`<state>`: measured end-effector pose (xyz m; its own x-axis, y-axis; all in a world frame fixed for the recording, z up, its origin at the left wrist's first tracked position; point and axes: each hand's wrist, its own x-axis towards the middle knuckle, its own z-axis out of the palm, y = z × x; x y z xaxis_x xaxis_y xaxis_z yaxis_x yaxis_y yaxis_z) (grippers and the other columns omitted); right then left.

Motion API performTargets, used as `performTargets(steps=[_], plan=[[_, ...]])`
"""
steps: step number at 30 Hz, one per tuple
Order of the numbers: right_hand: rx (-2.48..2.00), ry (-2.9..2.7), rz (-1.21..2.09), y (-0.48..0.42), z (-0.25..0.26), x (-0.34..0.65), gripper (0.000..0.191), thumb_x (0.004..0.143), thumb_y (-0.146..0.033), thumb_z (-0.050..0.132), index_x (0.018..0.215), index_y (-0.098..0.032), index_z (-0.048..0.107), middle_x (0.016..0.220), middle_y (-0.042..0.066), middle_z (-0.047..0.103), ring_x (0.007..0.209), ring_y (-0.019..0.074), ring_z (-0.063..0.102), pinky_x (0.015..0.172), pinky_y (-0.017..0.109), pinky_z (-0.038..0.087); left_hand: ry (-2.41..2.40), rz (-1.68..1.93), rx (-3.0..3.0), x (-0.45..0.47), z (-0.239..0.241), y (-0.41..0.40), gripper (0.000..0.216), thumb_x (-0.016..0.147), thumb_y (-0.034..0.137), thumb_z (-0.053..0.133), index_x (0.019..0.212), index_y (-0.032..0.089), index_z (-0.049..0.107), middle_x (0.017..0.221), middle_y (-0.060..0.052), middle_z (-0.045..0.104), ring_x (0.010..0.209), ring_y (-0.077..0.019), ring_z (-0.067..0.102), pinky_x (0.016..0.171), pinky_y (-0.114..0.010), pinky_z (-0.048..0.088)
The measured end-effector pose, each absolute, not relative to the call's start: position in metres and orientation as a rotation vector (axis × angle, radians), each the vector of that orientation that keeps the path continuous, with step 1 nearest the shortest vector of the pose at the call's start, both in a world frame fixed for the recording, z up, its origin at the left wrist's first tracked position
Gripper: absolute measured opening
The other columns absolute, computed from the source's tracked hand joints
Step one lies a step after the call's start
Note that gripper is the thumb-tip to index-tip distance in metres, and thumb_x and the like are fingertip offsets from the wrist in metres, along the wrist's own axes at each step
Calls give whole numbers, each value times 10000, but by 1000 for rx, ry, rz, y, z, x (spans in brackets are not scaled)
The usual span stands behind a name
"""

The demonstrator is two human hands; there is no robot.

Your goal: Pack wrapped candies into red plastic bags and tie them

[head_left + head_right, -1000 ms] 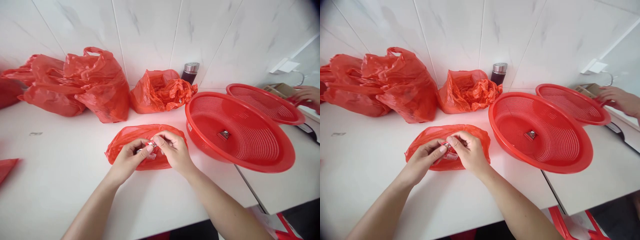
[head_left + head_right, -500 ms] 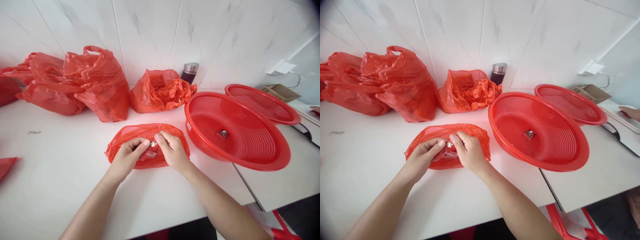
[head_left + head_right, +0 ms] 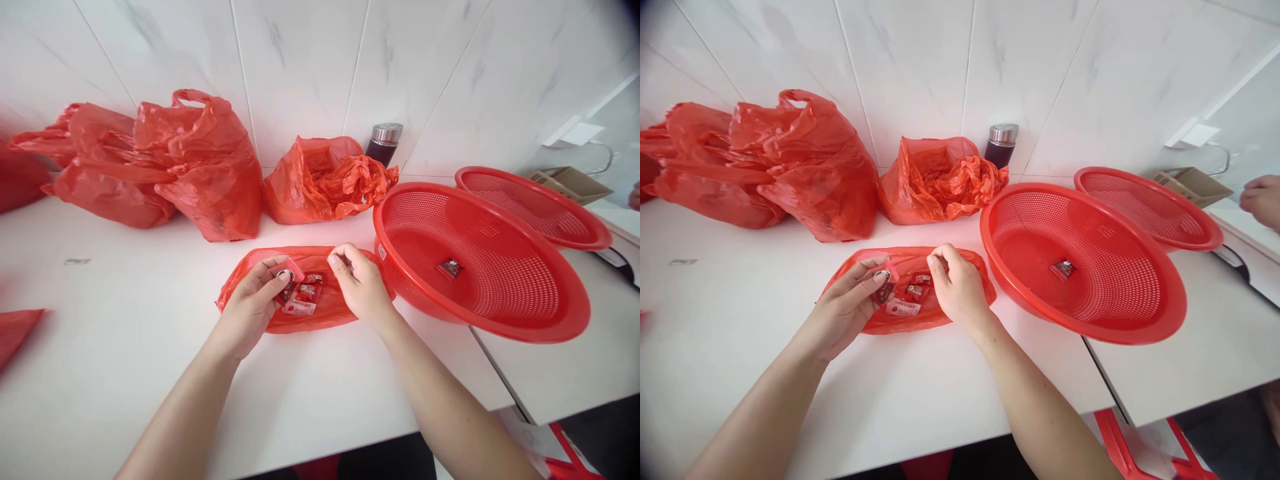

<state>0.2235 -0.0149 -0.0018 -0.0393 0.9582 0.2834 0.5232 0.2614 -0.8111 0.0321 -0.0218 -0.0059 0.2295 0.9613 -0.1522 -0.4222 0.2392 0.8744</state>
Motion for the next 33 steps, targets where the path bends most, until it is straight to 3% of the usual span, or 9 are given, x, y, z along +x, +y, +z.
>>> performTargets(steps=[3,9,17,24,33], plan=[[-1271,-1637,779,-15,-1,223,284,984,-421,434,824,-208,533,705,-24,515,626,116,475,615,249,372,871,1122,913,33,-8,-22,344,802,275,754,1107,223,604,986,-17,668,886,-133,629,770,-233,537],[-1053,-1684,1110,-29,-3,203,403,972,-485,466,685,-210,402,629,-48,440,581,94,442,555,231,356,849,1089,1037,33,-9,-24,359,742,267,810,1053,225,636,897,14,653,757,-108,643,687,-217,562],[-1048,-1547,1052,-27,-4,204,399,996,-468,428,692,-210,442,614,-37,469,557,97,442,542,236,370,797,905,1120,28,-8,-25,301,899,456,607,1010,187,685,947,-55,711,821,-149,669,718,-247,558],[-1002,-1527,1120,-30,-1,202,463,964,-523,469,630,-203,432,584,-36,486,543,93,475,526,224,378,847,896,1225,31,-9,-26,236,854,407,684,833,172,675,782,-24,714,747,-132,660,707,-237,532],[-1086,-1651,1007,-29,1,205,386,1001,-430,415,684,-214,465,607,-26,517,565,113,493,556,238,396,877,864,1229,29,-8,-28,254,847,436,674,849,182,659,806,-41,695,776,-169,648,736,-289,530]])
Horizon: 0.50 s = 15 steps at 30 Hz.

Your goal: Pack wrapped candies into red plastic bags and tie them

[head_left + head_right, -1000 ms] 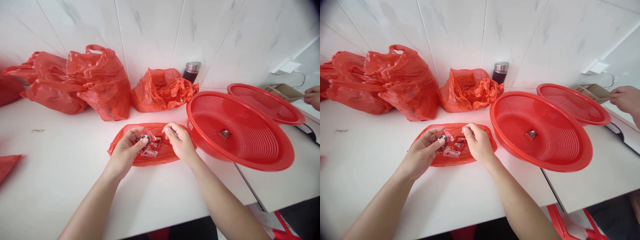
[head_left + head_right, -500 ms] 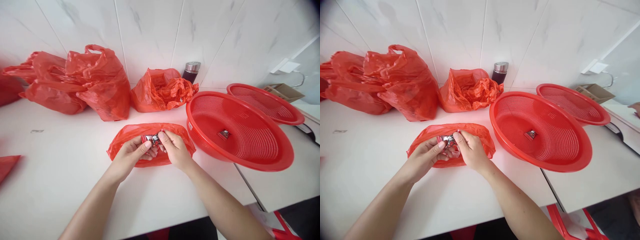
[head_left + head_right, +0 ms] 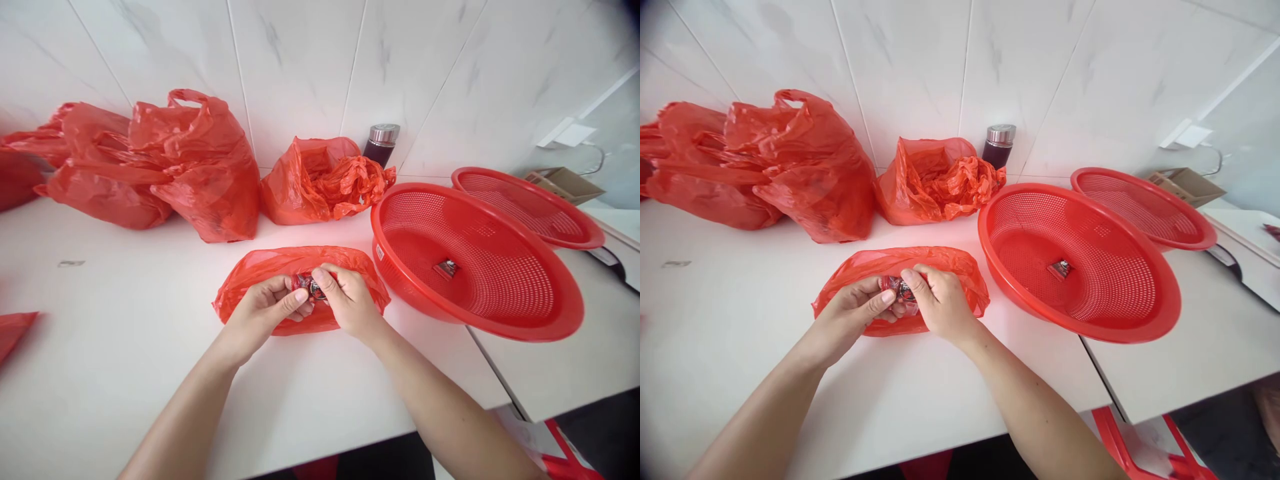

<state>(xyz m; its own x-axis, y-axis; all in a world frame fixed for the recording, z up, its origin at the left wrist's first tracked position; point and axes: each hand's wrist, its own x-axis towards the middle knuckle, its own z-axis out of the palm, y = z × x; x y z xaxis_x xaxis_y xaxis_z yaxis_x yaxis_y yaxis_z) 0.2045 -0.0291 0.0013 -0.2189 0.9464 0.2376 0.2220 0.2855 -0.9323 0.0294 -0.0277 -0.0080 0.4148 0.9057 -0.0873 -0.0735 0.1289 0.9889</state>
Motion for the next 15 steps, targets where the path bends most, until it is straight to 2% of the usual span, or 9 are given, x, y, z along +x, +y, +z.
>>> performTargets(steps=[5,9,12,15], plan=[[-1124,-1738,926,-28,0,204,374,1006,-426,391,708,-220,483,637,-17,541,596,128,504,602,257,404,883,860,1254,31,-5,-28,309,881,478,608,917,176,665,865,-68,688,818,-197,640,765,-317,518],[-1114,-1749,885,-27,-3,203,378,1001,-426,406,690,-219,459,624,-27,489,583,121,475,593,256,383,970,869,1380,34,-5,-30,373,914,523,525,773,188,612,687,-4,563,663,-142,527,654,-258,458],[-1114,-1685,953,-22,-3,210,442,1000,-480,383,647,-217,427,602,-27,455,565,120,462,561,255,372,989,912,1454,34,-5,-30,379,925,514,507,725,197,563,648,21,486,606,-120,431,611,-240,399],[-1207,-1598,963,-13,-4,223,451,1005,-502,345,679,-217,471,595,-26,514,524,122,505,540,257,399,1086,1049,1476,30,-2,-28,388,918,491,526,664,198,522,633,21,473,597,-120,404,589,-237,363]])
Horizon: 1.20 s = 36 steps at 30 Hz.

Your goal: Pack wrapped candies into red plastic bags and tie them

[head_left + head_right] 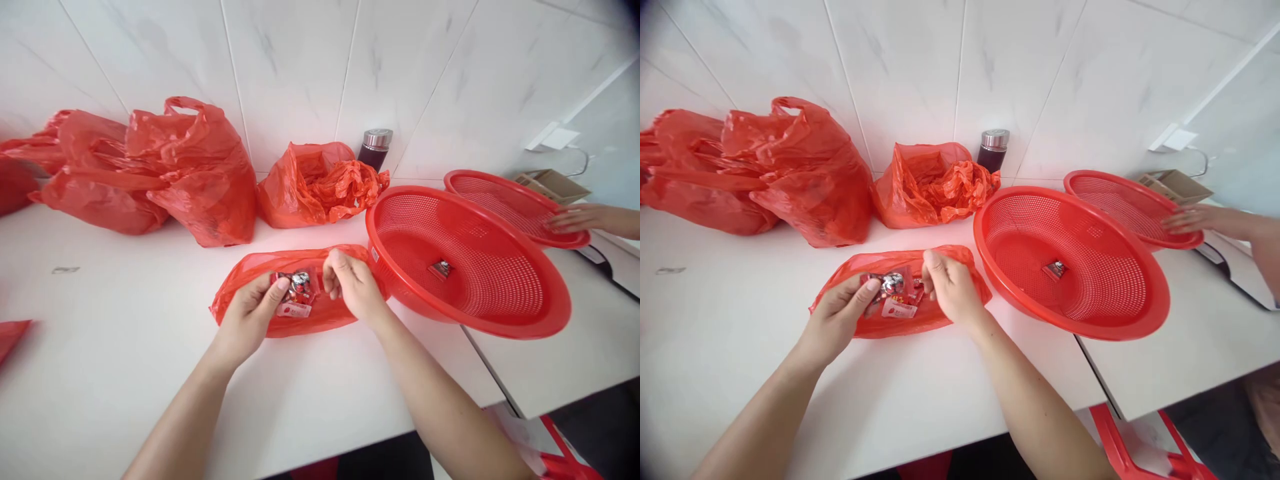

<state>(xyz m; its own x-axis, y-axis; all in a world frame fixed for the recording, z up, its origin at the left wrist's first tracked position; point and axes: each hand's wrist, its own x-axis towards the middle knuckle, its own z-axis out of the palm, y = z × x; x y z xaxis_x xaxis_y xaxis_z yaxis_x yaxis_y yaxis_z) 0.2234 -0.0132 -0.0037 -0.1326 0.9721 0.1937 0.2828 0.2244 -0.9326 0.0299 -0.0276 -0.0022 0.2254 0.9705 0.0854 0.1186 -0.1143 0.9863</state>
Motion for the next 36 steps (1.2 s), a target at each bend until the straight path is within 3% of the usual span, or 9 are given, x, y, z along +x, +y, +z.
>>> performTargets(steps=[4,7,9,15,21,25,29,33,36], plan=[[-1390,-1807,715,-3,-12,232,106,941,-252,526,934,-211,624,876,17,690,766,152,640,749,292,487,1299,1161,1363,24,1,-23,416,892,493,541,603,204,465,559,29,421,537,-120,347,526,-248,299],[-1445,-1979,638,-2,-25,228,254,889,-141,561,1119,-213,639,1183,70,658,1108,194,603,976,343,443,1402,1056,1374,24,-5,-20,391,879,506,533,619,218,488,562,23,459,539,-139,396,530,-261,305],[-1508,-2032,614,-2,-32,224,262,895,-161,562,1143,-201,637,1234,100,625,1167,225,575,1005,375,427,1489,936,1485,24,-10,-19,374,875,493,531,614,227,491,574,15,497,552,-161,437,541,-272,308],[-1537,-1954,647,-4,-32,222,203,880,-163,548,1064,-236,593,1081,59,664,966,209,629,844,364,481,1680,885,1601,28,-13,-18,189,848,423,562,772,250,565,624,5,600,584,-207,525,571,-291,337],[-1321,-1800,852,-10,-17,218,213,825,-170,572,1029,-229,581,998,-7,650,722,117,556,725,275,477,1616,1097,1551,28,-11,-21,291,839,408,615,758,248,386,574,73,452,508,-133,412,518,-251,305],[-1131,-1823,1018,-16,-5,216,326,789,-98,534,1073,-219,641,1049,5,675,794,115,585,764,266,484,1259,1012,1344,28,-4,-24,292,853,510,603,888,234,514,596,55,511,525,-120,478,501,-234,354],[-1011,-1819,1063,-19,-1,215,483,781,-32,441,1169,-241,639,1113,18,665,989,137,613,862,283,485,1080,859,1241,31,1,-26,325,818,454,689,992,202,579,702,8,643,594,-116,576,517,-213,405],[-1058,-1624,1127,-18,-4,215,396,899,-161,456,1270,-262,549,1026,20,648,848,124,624,735,253,505,988,845,1127,33,-3,-26,393,794,385,747,1094,215,559,772,0,698,705,-137,666,600,-216,498],[-1083,-1539,1144,-19,-2,213,214,968,-369,446,1058,-243,592,899,6,621,726,119,598,617,234,478,943,932,1027,33,-7,-24,451,782,380,764,1158,216,574,789,1,707,725,-157,702,675,-263,558]])
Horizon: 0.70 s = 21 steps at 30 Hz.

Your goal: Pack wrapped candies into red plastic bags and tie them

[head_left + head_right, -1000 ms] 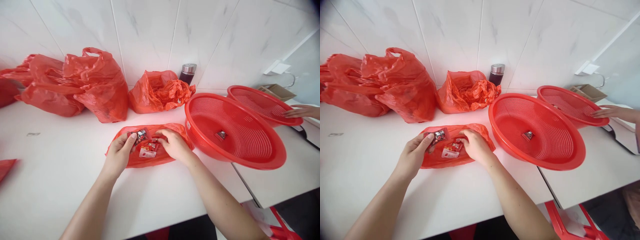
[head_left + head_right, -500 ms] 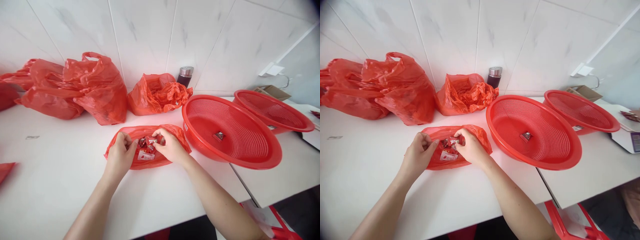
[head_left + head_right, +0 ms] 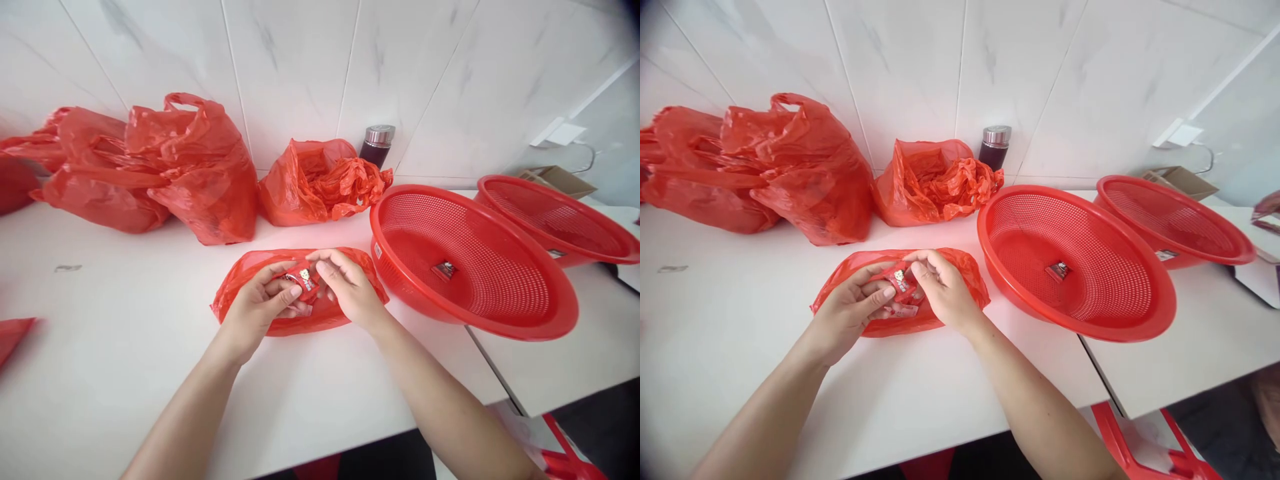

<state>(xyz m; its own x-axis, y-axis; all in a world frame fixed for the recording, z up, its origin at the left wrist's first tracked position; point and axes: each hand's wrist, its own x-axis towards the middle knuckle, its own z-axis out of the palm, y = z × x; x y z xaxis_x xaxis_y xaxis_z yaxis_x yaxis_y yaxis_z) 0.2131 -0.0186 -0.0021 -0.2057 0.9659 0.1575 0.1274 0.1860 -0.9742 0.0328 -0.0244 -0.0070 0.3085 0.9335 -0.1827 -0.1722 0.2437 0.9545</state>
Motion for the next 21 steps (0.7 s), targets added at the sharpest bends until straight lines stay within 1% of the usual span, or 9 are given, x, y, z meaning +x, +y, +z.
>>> performTargets(steps=[2,4,6,9,11,13,15,18,21], plan=[[-1063,-1571,1181,-21,0,211,287,978,-447,426,866,-224,567,802,-8,582,669,114,568,597,235,461,934,1009,980,32,-9,-23,392,759,371,787,1072,202,621,785,0,708,703,-152,699,667,-260,569],[-1020,-1616,1240,-23,2,209,311,984,-445,428,797,-217,528,757,-17,566,675,113,563,630,237,463,938,1063,959,31,-9,-22,323,739,348,807,973,196,645,766,4,706,692,-137,689,623,-224,558],[-1003,-1633,1267,-25,3,207,273,986,-413,444,810,-217,520,747,-26,566,689,112,565,649,235,459,922,1054,971,30,-8,-23,287,756,330,797,966,204,648,774,5,711,715,-135,690,624,-213,555],[-1045,-1655,1166,-25,2,209,252,980,-377,466,789,-217,503,705,-44,509,655,105,528,619,230,421,868,970,1038,30,-5,-25,264,807,330,750,1019,210,647,875,-18,727,795,-161,700,706,-265,582],[-1040,-1690,1121,-24,2,210,256,976,-353,476,763,-212,496,703,-42,499,671,107,522,634,235,414,867,954,1063,30,-3,-26,301,822,352,731,1077,216,646,951,-33,723,841,-176,697,718,-283,589],[-1000,-1735,1146,-23,2,212,254,975,-329,475,756,-205,502,730,-31,530,706,112,534,664,240,422,912,985,1057,31,-2,-26,335,831,385,713,1112,215,649,994,-43,713,859,-181,691,707,-280,591],[-984,-1777,1152,-23,2,212,254,975,-309,477,748,-198,507,742,-24,548,717,112,536,676,240,422,959,1043,1037,31,-2,-25,295,828,394,713,1043,197,673,968,-41,706,849,-173,683,700,-264,586],[-987,-1793,1080,-24,2,210,251,975,-295,478,748,-194,509,739,-22,544,713,111,531,682,238,415,965,1117,1000,31,-5,-24,209,802,364,741,857,172,679,872,-18,680,818,-151,663,694,-232,572],[-1010,-1794,996,-23,1,209,250,980,-311,471,761,-197,504,740,-23,515,707,113,506,687,241,405,950,1167,956,31,-9,-23,192,796,348,748,830,171,680,864,-6,648,825,-134,635,701,-216,567]])
